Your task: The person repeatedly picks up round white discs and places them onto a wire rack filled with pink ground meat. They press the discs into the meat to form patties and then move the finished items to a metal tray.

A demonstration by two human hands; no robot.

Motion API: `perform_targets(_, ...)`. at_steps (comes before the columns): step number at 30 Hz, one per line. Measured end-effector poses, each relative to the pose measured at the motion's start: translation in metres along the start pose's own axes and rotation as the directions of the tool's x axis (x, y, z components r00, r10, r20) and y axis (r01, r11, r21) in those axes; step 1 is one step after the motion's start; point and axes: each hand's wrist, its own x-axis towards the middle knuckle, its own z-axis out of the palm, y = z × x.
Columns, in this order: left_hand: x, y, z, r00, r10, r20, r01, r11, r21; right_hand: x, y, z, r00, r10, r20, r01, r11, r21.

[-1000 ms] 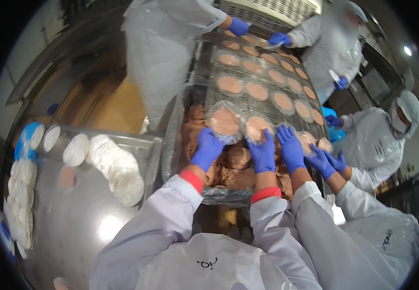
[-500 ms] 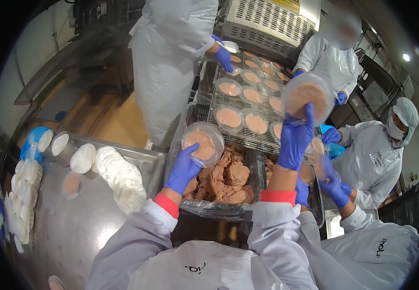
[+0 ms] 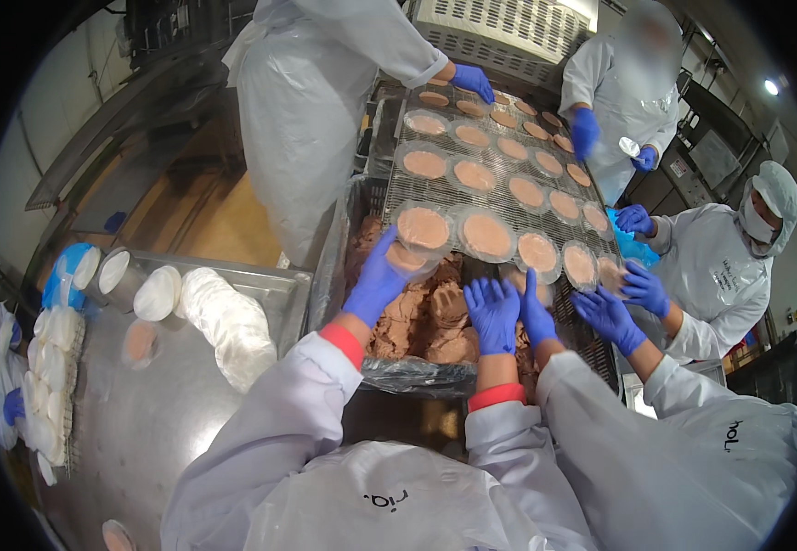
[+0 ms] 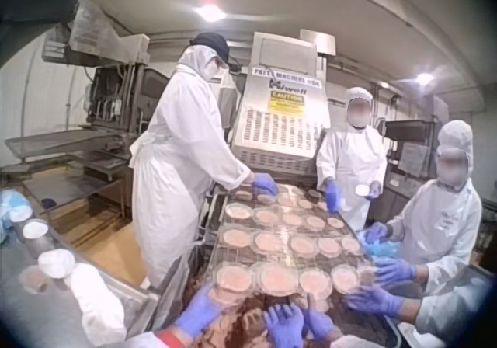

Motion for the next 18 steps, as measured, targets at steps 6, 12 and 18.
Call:
perform_targets(6, 0.027, -0.024, -0.011, 0.971, 0.079, -0.226, -0.031, 0.978, 0.207, 0.039, -0.005, 0.026, 0.975, -0.032, 0.218, 0.018, 0.998, 0.065)
perform_targets(12, -0.063, 0.022, -0.06, 0.944, 0.127, -0.305, -0.104, 0.99, 0.093, -0.023, 0.022, 0.058, 0.876, -0.265, 0.403, 0.36, 0.916, -0.18)
perform_targets(18, -0.146, 0.06, 0.033, 0.975, 0.224, -0.001, -0.224, 0.975, 0.006, -0.058, 0.148, 0.087, 0.788, -0.034, 0.614, 0.527, 0.554, -0.645)
